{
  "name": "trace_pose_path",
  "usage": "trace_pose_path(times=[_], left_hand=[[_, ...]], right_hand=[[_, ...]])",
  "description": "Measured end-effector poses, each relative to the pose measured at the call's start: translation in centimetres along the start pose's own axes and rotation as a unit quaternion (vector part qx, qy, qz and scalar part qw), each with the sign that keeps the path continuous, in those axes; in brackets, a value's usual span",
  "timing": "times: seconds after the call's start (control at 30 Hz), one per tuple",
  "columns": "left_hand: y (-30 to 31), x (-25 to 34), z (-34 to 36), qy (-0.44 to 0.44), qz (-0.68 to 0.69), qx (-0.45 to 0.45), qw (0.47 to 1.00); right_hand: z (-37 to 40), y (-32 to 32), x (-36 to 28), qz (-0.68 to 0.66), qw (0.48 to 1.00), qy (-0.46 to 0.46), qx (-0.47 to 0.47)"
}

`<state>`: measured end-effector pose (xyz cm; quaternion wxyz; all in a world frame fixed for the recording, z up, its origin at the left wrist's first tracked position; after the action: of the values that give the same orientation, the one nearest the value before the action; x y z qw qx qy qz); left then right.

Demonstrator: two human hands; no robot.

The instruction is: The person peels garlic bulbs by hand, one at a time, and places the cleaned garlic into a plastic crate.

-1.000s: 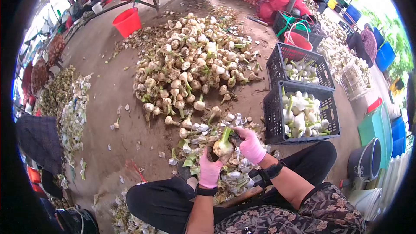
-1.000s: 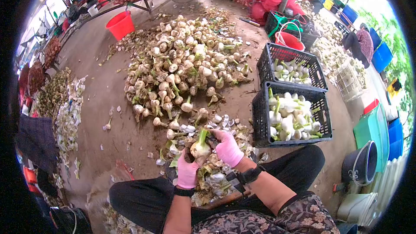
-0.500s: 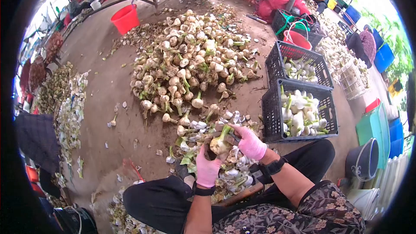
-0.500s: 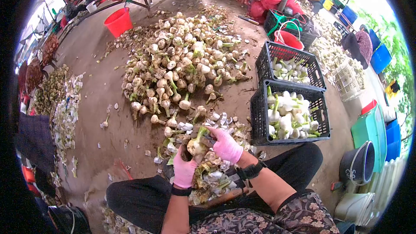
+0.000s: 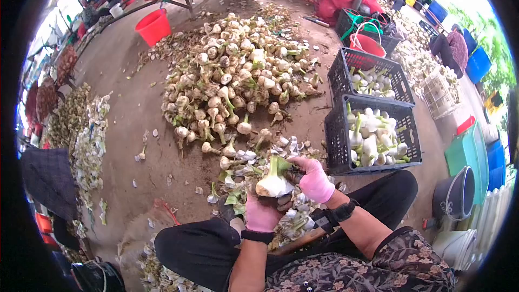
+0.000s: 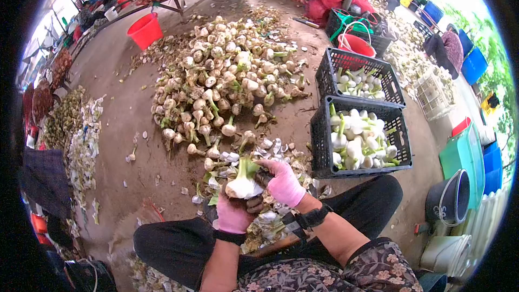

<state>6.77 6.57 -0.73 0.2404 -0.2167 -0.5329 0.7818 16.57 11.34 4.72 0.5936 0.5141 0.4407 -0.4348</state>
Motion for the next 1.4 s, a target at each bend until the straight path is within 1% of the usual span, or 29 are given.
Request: trace_pose_path(times=[0.03,0.1,0.17,0.2,0.23,0.3,0.37,0.43,0.5,0.57,0.6,0.63,0.7,0.73,0.77,0.83,0.87,0.9,0.93,0.97,1.0,1.03,1.1,1.13,1.17,1.23,1.27,1.3,1.4], left_hand=[[-1.1,-0.7,0.0,0.032,0.058,-0.048,0.997],[-1.3,-0.9,-0.1,0.029,0.057,-0.052,0.997],[0.9,-0.1,-0.1,-0.004,-0.054,0.086,0.995],[0.8,1.0,-0.4,-0.028,-0.126,0.059,0.990],[1.3,1.0,-0.3,-0.028,-0.126,0.061,0.990],[0.2,2.6,0.3,-0.127,-0.288,0.038,0.949],[0.4,2.7,0.3,-0.146,-0.317,0.055,0.936],[2.0,3.7,0.4,-0.180,-0.362,0.125,0.906],[2.9,3.8,0.5,-0.166,-0.344,0.125,0.915],[3.9,3.5,0.3,-0.152,-0.273,0.103,0.944],[3.8,3.6,0.3,-0.152,-0.272,0.103,0.945],[3.3,3.5,0.2,-0.154,-0.263,0.079,0.949],[2.2,3.1,0.1,-0.156,-0.244,0.032,0.957],[2.2,2.9,-0.1,-0.128,-0.205,0.040,0.969],[1.8,2.7,-0.1,-0.128,-0.205,0.039,0.970],[1.1,2.7,0.4,-0.149,-0.267,0.052,0.951],[1.2,2.8,0.2,-0.166,-0.346,0.017,0.923],[1.8,2.4,0.3,-0.164,-0.346,0.016,0.924],[2.1,2.3,0.4,-0.178,-0.377,0.023,0.909],[2.2,2.5,0.4,-0.195,-0.408,0.031,0.891],[1.5,2.1,0.3,-0.161,-0.369,0.038,0.914],[1.1,2.3,0.4,-0.164,-0.367,0.042,0.915],[0.4,2.5,0.3,-0.162,-0.373,0.039,0.913],[-0.2,2.7,0.4,-0.176,-0.344,0.055,0.921],[0.1,2.7,0.2,-0.174,-0.343,0.055,0.921],[-0.1,3.6,-0.1,-0.225,-0.466,0.044,0.854],[-0.2,3.8,-0.2,-0.221,-0.487,0.046,0.844],[-0.3,3.7,0.0,-0.220,-0.488,0.046,0.844],[0.2,4.0,0.5,-0.225,-0.478,0.069,0.846]], right_hand=[[0.0,-0.2,0.3,-0.040,0.999,-0.002,-0.016],[0.0,-0.3,1.1,-0.083,0.996,-0.003,-0.025],[0.1,0.9,2.0,-0.022,0.999,-0.006,0.045],[0.3,1.7,0.4,0.066,0.993,0.036,0.086],[0.4,1.7,0.6,0.066,0.994,0.035,0.085],[0.7,2.2,-0.6,0.220,0.963,0.084,0.130],[0.8,1.7,-1.1,0.208,0.969,0.079,0.109],[0.5,0.1,-0.6,0.109,0.993,0.052,0.020],[0.0,-0.5,0.4,0.127,0.989,0.080,0.004],[-0.6,-1.2,4.2,-0.020,0.998,-0.034,-0.044],[-0.7,-1.2,4.1,-0.096,0.992,-0.056,-0.059],[-0.7,-0.8,3.8,-0.095,0.992,-0.056,-0.058],[0.0,-0.9,5.2,-0.277,0.943,-0.175,-0.059],[-0.4,-1.3,6.6,-0.365,0.914,-0.172,-0.040],[-0.8,-1.2,7.2,-0.365,0.914,-0.172,-0.039],[-1.2,-0.1,9.0,-0.398,0.893,-0.205,0.041],[-1.7,1.0,11.0,-0.344,0.910,-0.215,0.080],[-2.2,2.6,10.8,-0.235,0.939,-0.221,0.123],[-3.2,4.5,11.8,-0.089,0.970,-0.160,0.159],[-4.0,5.9,12.4,0.059,0.976,-0.094,0.190],[-3.7,5.2,8.7,0.079,0.988,-0.096,0.095],[-3.4,5.1,7.2,0.080,0.988,-0.097,0.090],[-2.9,3.2,1.9,0.173,0.980,0.095,0.005],[-2.1,2.4,-0.3,0.143,0.984,0.084,-0.064],[-1.5,1.6,0.7,0.020,0.994,0.016,-0.104],[-0.7,0.5,-0.3,0.052,0.987,0.014,-0.154],[-0.5,0.3,-2.2,0.114,0.979,0.065,-0.155],[-0.5,0.3,-1.8,0.114,0.979,0.065,-0.154],[-0.4,0.2,-1.4,0.217,0.962,0.115,-0.118]])
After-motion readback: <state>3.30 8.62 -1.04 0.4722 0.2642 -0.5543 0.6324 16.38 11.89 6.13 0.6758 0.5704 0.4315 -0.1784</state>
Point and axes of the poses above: each hand's wrist, its own z-axis away from the middle knuckle, its own y-axis out of the back of the hand, x = y × z, the point moved 9 cm from there along -z, towards the middle knuckle, and after that the axes turned 6 degrees about z, right-handed, at the moved point
